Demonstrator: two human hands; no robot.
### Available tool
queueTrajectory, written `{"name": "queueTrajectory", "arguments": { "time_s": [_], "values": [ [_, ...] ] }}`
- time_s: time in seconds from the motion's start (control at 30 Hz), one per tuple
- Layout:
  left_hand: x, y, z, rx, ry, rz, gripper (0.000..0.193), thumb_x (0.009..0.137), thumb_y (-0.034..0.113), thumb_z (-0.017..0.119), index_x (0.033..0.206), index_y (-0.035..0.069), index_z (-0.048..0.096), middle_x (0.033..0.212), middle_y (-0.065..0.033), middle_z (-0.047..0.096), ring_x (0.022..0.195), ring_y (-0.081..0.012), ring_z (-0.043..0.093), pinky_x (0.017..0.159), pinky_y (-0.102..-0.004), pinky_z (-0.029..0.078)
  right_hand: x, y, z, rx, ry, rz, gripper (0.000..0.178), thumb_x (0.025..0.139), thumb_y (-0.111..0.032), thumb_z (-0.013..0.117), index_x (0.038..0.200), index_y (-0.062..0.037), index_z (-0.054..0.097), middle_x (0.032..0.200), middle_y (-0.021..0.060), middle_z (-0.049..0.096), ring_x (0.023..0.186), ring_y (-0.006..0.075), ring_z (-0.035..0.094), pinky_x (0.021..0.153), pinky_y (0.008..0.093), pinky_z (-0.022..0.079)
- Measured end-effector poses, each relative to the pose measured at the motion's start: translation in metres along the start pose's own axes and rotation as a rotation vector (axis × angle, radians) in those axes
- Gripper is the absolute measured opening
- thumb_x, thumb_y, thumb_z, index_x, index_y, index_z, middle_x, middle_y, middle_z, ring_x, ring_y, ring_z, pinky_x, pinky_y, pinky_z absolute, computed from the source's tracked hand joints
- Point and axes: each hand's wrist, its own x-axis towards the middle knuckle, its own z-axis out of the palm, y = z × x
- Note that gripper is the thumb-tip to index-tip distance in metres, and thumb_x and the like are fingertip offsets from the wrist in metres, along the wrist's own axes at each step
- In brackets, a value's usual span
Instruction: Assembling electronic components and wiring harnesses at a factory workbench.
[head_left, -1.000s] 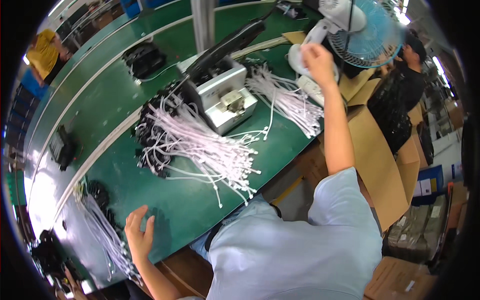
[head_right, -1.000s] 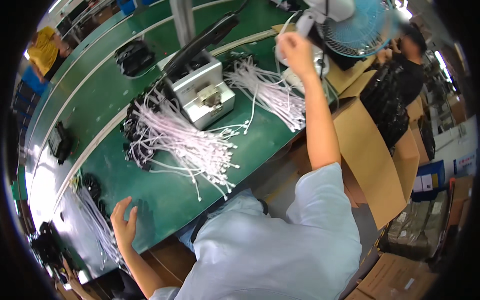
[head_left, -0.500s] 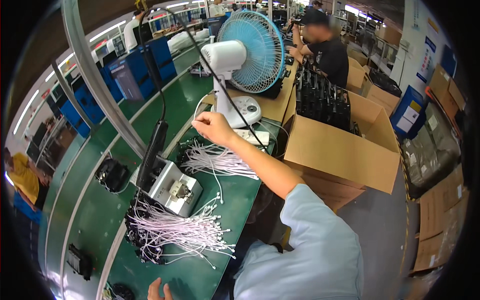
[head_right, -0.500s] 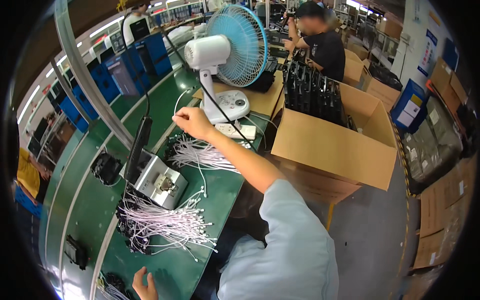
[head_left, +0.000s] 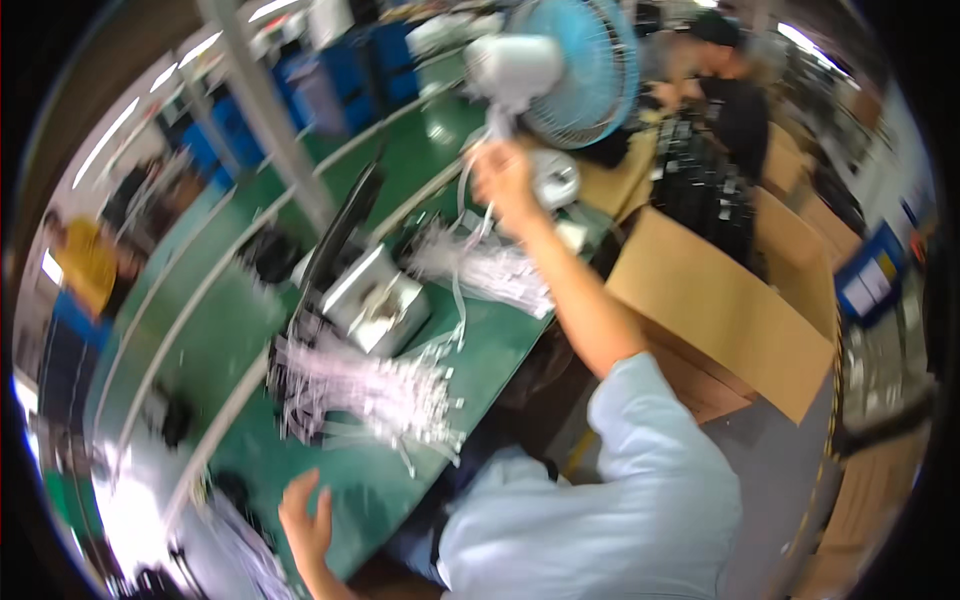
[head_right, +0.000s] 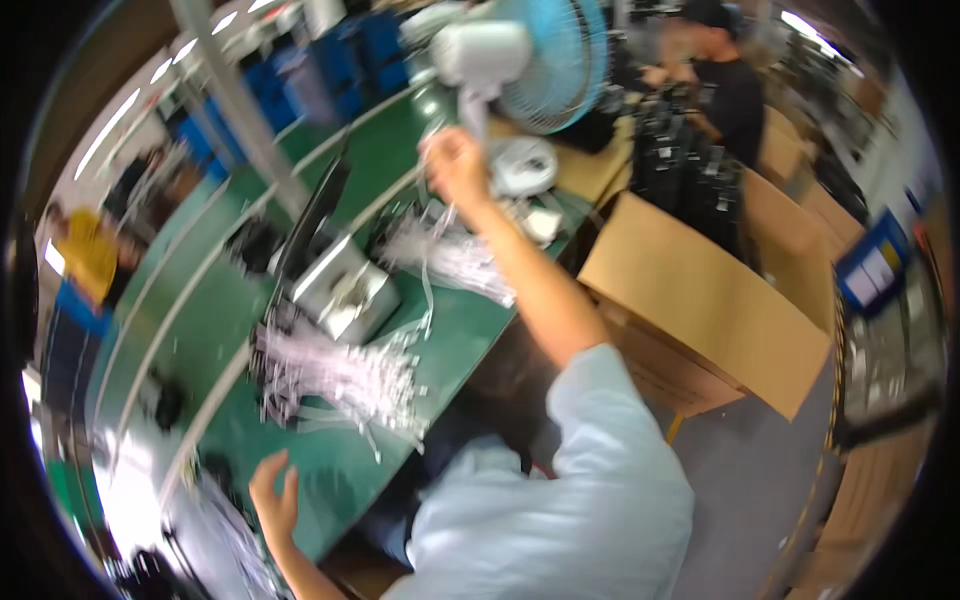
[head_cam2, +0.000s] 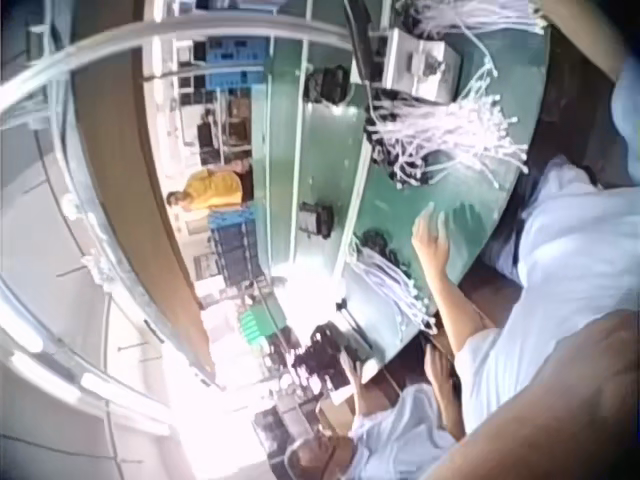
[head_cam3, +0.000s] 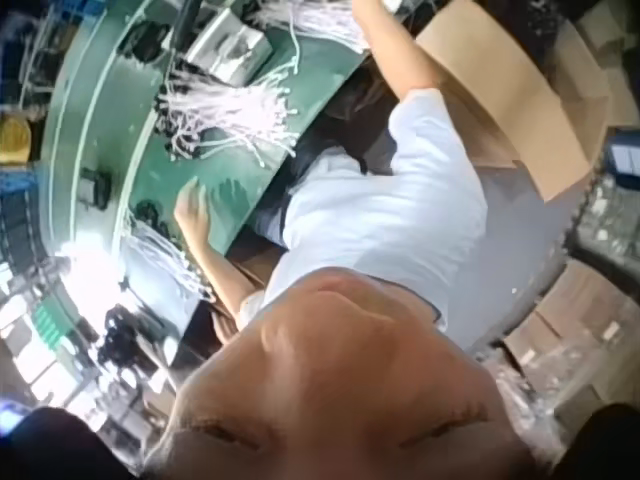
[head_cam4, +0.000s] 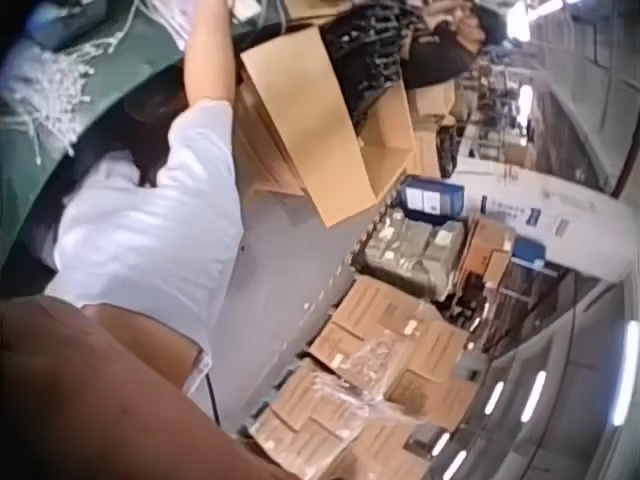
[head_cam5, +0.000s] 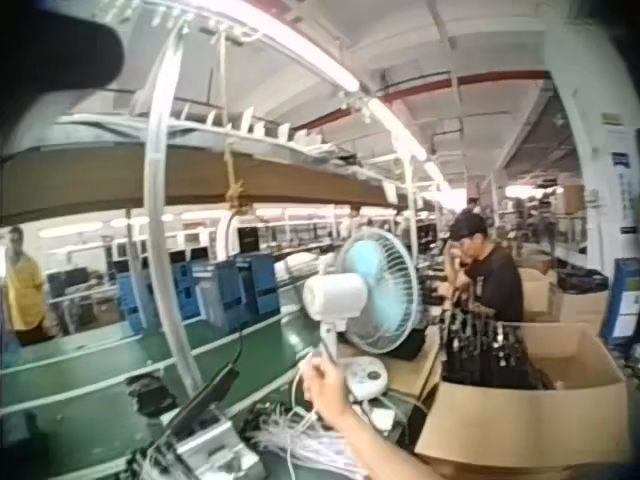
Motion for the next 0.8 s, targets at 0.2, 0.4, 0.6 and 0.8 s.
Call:
{"name": "queueTrajectory", "arguments": {
  "time_s": [0.2, 0.4, 0.6, 0.8],
  "values": [
    [-0.012, 0.024, 0.006, -0.067, 0.026, -0.066, 0.031, 0.077, 0.011, 0.069, 0.107, 0.004, 0.065, 0.109, -0.0152, 0.065, 0.103, -0.0329, 0.059, 0.091, -0.0408, 0.046, -0.003, -0.015, -0.012, -0.251, -0.176, -0.088, 0.026, 0.094, -0.026, 0.058, 0.107, -0.0049, 0.065, 0.089, 0.0024, 0.066, 0.071, 0.0099, 0.059, 0.061, 0.0241, 0.048],
    [0.002, 0.033, 0.034, -0.197, 0.057, 0.119, 0.033, 0.082, 0.017, 0.065, 0.113, 0.007, 0.061, 0.118, -0.0117, 0.061, 0.111, -0.0309, 0.055, 0.096, -0.0433, 0.041, 0.028, 0.074, -0.082, -0.617, -0.511, 0.278, 0.019, 0.096, -0.027, 0.054, 0.085, -0.0117, 0.056, 0.068, -0.0049, 0.046, 0.055, 0.0031, 0.042, 0.047, 0.0193, 0.031],
    [-0.026, 0.017, 0.052, -0.234, 0.152, 0.101, 0.027, 0.081, 0.017, 0.065, 0.105, 0.005, 0.063, 0.104, -0.0136, 0.064, 0.099, -0.0323, 0.059, 0.086, -0.0434, 0.046, 0.086, 0.117, -0.119, -0.029, -0.324, 0.162, 0.028, 0.098, -0.026, 0.048, 0.116, -0.0062, 0.055, 0.098, 0.0020, 0.055, 0.086, 0.0111, 0.051, 0.078, 0.0239, 0.039],
    [-0.011, 0.020, 0.073, -0.227, 0.079, 0.024, 0.029, 0.079, 0.018, 0.067, 0.106, 0.006, 0.062, 0.106, -0.0110, 0.061, 0.105, -0.0296, 0.055, 0.088, -0.0453, 0.042, -0.106, 0.046, 0.058, -0.227, -0.527, 0.189, 0.028, 0.098, -0.025, 0.048, 0.116, -0.0055, 0.054, 0.098, 0.0026, 0.055, 0.085, 0.0116, 0.051, 0.077, 0.0241, 0.040]
  ]
}}
